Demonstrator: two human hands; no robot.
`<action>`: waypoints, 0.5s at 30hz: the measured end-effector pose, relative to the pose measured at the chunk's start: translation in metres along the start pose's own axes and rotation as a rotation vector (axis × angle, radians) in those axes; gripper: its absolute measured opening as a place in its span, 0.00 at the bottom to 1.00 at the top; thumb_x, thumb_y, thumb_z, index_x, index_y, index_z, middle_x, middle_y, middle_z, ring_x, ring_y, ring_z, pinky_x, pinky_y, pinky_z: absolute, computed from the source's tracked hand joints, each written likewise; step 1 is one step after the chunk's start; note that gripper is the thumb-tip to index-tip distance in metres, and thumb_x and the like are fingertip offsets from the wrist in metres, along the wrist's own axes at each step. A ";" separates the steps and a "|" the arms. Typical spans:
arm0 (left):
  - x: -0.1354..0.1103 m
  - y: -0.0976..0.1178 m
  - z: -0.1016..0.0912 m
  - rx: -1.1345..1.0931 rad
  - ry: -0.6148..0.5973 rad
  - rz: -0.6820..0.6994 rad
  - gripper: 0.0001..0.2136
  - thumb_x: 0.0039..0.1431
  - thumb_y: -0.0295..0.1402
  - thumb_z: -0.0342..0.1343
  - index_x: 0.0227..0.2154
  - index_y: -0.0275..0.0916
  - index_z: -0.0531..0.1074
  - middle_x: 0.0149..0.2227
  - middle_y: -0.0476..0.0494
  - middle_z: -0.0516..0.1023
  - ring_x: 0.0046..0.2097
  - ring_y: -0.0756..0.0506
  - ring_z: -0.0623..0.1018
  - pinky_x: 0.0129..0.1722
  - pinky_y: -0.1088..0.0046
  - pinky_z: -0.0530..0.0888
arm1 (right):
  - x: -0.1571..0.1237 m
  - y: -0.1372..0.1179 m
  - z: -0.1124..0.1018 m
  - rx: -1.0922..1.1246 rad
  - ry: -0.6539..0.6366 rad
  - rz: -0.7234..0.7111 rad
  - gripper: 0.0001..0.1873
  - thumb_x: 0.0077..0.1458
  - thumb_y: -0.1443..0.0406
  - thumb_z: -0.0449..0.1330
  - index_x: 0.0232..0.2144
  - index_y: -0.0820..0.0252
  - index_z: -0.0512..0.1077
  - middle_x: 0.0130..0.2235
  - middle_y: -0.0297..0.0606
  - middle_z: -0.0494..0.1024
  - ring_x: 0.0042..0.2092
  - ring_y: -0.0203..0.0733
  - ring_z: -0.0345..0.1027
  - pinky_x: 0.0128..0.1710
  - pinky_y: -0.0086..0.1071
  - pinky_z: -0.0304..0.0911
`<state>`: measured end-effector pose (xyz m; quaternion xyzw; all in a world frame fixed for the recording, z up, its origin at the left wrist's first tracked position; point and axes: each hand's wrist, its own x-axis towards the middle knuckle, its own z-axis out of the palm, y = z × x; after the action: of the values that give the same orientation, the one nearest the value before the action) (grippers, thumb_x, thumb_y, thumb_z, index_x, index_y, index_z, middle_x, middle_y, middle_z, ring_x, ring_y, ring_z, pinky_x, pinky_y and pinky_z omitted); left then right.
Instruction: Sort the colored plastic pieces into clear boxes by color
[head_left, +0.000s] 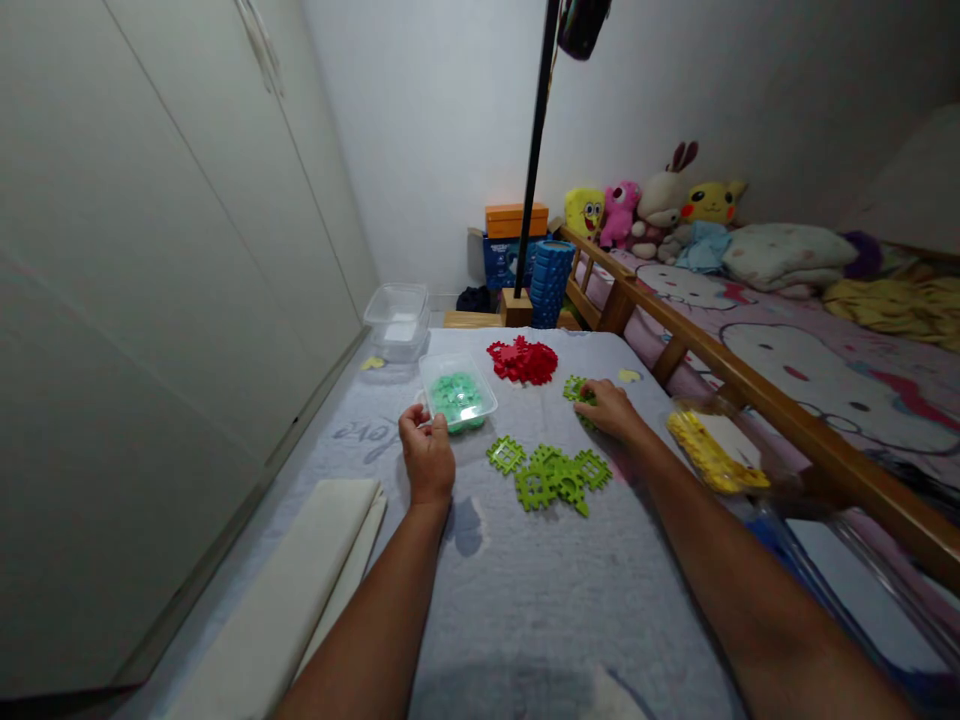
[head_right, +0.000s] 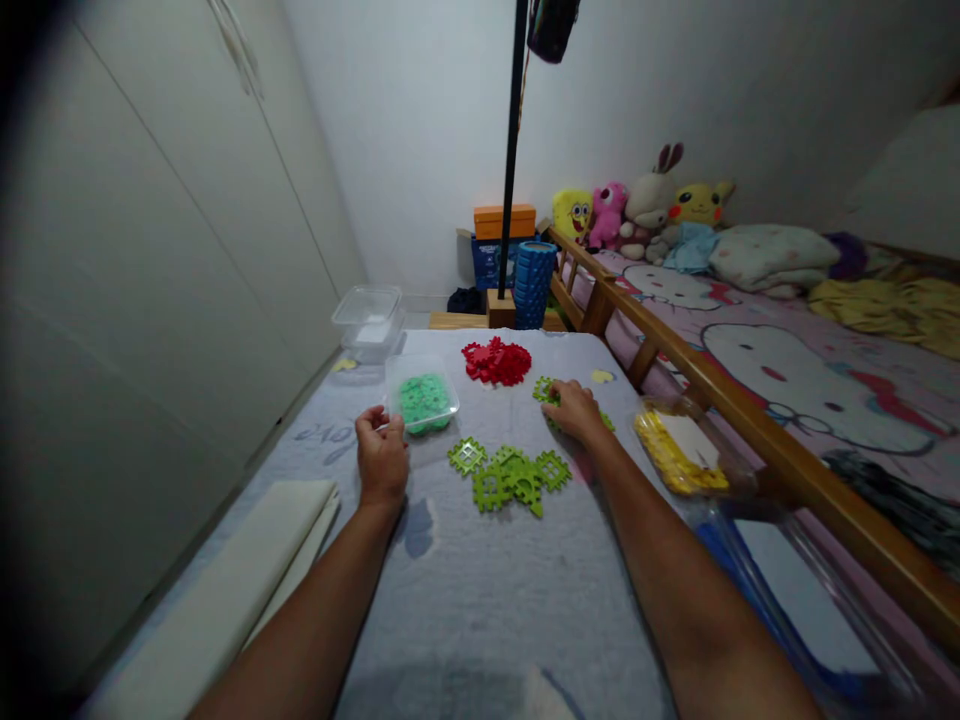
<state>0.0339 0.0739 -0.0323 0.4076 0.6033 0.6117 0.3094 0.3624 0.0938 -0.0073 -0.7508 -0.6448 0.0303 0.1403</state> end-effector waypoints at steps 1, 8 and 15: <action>0.000 0.000 0.000 -0.003 -0.002 0.003 0.16 0.61 0.37 0.57 0.50 0.42 0.64 0.46 0.45 0.71 0.40 0.48 0.74 0.43 0.68 0.72 | -0.010 -0.004 0.000 0.021 -0.004 -0.036 0.14 0.56 0.60 0.61 0.44 0.57 0.77 0.46 0.43 0.77 0.49 0.48 0.69 0.51 0.37 0.60; 0.003 -0.005 0.003 -0.020 0.009 0.035 0.15 0.61 0.35 0.57 0.49 0.42 0.64 0.45 0.46 0.71 0.37 0.50 0.74 0.42 0.70 0.72 | -0.078 -0.041 -0.005 0.283 -0.092 -0.326 0.11 0.55 0.64 0.62 0.41 0.58 0.77 0.44 0.41 0.79 0.48 0.46 0.70 0.52 0.39 0.61; 0.005 -0.007 0.004 -0.009 0.016 0.045 0.13 0.62 0.35 0.57 0.48 0.42 0.66 0.44 0.46 0.71 0.37 0.50 0.74 0.43 0.69 0.72 | -0.076 -0.017 -0.022 0.304 0.148 -0.093 0.17 0.58 0.58 0.59 0.47 0.57 0.77 0.53 0.47 0.76 0.58 0.53 0.66 0.61 0.46 0.58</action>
<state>0.0347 0.0808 -0.0391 0.4148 0.5937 0.6244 0.2926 0.3388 0.0176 0.0079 -0.6906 -0.6546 0.0656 0.3005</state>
